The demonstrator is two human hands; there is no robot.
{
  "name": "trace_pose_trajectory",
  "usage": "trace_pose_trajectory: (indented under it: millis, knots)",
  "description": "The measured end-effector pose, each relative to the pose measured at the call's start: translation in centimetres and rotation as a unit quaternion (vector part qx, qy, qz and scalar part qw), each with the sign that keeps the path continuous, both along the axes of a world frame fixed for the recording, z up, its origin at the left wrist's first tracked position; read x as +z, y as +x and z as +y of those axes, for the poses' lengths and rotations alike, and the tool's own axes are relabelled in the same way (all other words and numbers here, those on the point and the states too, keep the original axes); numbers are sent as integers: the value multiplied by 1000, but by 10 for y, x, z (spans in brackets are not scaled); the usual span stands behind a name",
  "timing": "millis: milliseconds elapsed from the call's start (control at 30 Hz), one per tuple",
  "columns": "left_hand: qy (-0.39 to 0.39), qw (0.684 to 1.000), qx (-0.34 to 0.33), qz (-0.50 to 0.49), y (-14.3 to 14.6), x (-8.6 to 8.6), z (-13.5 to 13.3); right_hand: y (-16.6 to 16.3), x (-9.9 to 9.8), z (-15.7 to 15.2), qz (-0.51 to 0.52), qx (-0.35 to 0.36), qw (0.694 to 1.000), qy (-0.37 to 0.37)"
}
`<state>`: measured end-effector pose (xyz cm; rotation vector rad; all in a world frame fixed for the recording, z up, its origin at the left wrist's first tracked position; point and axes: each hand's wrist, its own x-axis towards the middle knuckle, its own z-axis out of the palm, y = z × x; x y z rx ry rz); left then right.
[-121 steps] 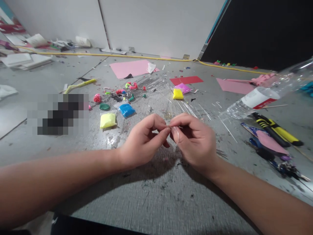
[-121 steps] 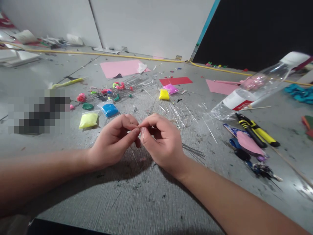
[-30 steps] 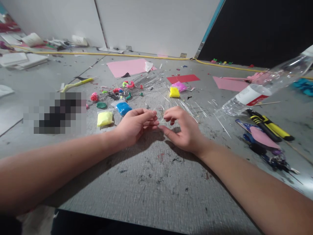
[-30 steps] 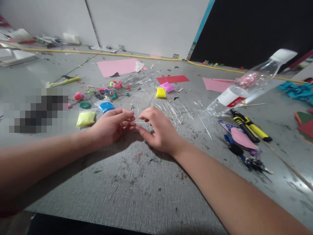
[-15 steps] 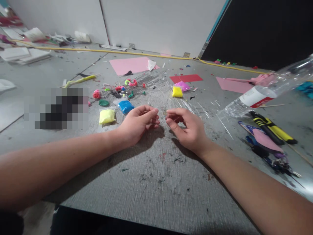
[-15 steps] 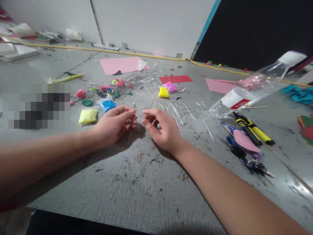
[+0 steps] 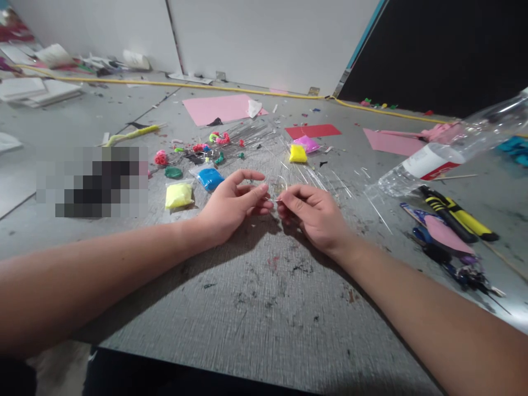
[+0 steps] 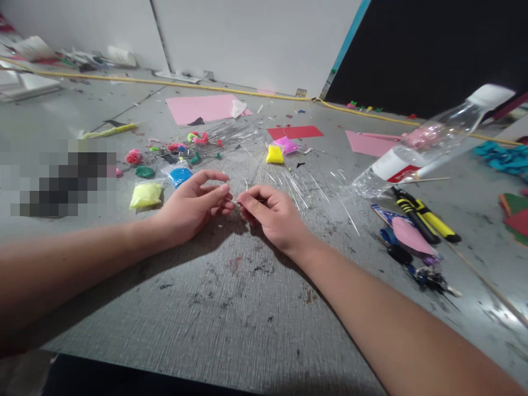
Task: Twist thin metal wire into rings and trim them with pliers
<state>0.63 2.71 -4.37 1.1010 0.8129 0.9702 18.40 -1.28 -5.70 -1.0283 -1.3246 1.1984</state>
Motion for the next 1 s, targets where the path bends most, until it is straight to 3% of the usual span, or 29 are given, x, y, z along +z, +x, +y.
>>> trace_pose_trajectory:
  millis: [67,133,200,400,533,633,733,833,1000]
  knots:
    - [110,990,-4,84,-3,-1,2,-1,0,0,55,-2,998,-32]
    - [221,961,4,168,-6,-1,4,-3,2,1,96,-2,993,-67]
    - [274,938,5,213,-7,0,5,-5,4,0,122,-4,987,-100]
    - [275,934,-10,227,-8,3,6,-6,11,-2,158,22,976,-147]
    - [281,929,-4,243,-10,2,7,9,24,-2,127,76,975,-163]
    - [295,925,-27,239,-12,0,7,26,43,-6,12,148,969,-198]
    - [347,903,-88,238,-12,2,5,38,61,-14,-138,186,962,-143]
    - [417,865,-117,252,-12,5,2,37,65,-22,-178,160,967,-91]
    - [491,817,-131,271,-12,5,-3,24,47,-30,-94,102,982,-127]
